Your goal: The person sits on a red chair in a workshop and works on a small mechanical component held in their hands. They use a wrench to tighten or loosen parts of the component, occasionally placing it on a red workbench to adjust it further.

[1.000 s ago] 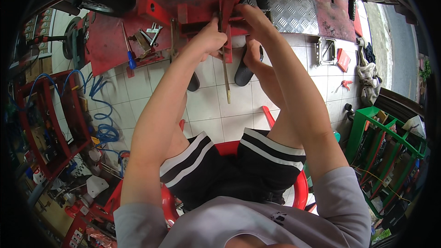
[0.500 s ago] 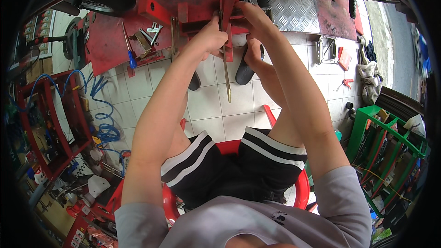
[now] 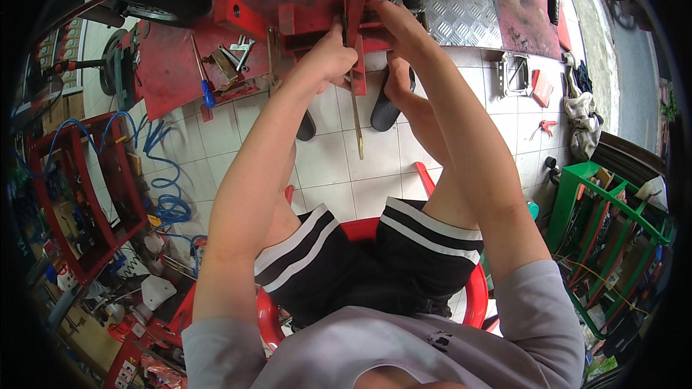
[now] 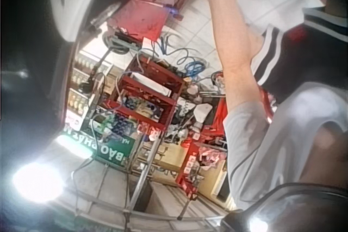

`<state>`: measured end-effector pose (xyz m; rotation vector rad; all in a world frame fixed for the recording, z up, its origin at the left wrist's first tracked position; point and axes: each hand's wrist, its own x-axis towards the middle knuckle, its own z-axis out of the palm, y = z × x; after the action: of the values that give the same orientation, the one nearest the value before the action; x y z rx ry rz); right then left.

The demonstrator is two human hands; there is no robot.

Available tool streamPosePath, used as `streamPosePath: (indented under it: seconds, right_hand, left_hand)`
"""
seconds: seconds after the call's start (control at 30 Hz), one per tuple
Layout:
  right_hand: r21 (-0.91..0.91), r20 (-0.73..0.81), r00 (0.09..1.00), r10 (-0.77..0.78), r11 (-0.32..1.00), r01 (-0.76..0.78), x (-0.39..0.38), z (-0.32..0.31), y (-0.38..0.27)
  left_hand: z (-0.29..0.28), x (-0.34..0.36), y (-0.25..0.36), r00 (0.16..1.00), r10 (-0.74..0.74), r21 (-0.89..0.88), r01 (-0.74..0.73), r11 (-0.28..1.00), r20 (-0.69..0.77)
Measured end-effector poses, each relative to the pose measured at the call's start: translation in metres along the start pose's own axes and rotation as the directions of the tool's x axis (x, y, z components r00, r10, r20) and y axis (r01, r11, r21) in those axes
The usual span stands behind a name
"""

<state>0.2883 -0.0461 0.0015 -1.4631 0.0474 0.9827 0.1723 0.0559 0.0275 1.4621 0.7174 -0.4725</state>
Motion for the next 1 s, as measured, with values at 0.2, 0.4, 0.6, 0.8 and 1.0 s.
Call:
streamPosePath:
  seconds: [0.2, 0.4, 0.6, 0.8, 1.0]
  right_hand:
    - [0.055, -0.015, 1.000, 0.007, 0.998, -0.006, -0.004, 0.002, 0.000]
    - [-0.127, -0.073, 0.995, -0.064, 0.990, 0.054, 0.012, -0.004, 0.012]
    - [-0.237, -0.113, 0.976, -0.186, 0.959, 0.155, 0.023, -0.008, 0.025]
    - [-0.208, -0.073, 0.967, -0.245, 0.952, 0.225, 0.021, -0.005, 0.026]
    - [-0.088, -0.017, 0.978, -0.206, 0.975, 0.204, 0.030, -0.013, 0.031]
  left_hand:
    - [0.000, -0.004, 0.002, 1.000, -0.010, -0.025, 0.010, 1.000, -0.005]
    - [0.000, -0.003, 0.003, 1.000, -0.003, -0.009, 0.003, 1.000, 0.011]
    - [0.000, -0.004, 0.004, 0.999, -0.010, -0.028, 0.011, 1.000, 0.032]
    - [-0.003, 0.002, -0.002, 1.000, -0.008, -0.006, 0.008, 1.000, 0.022]
    - [0.000, -0.007, 0.006, 0.999, -0.025, -0.044, 0.027, 0.999, 0.038]
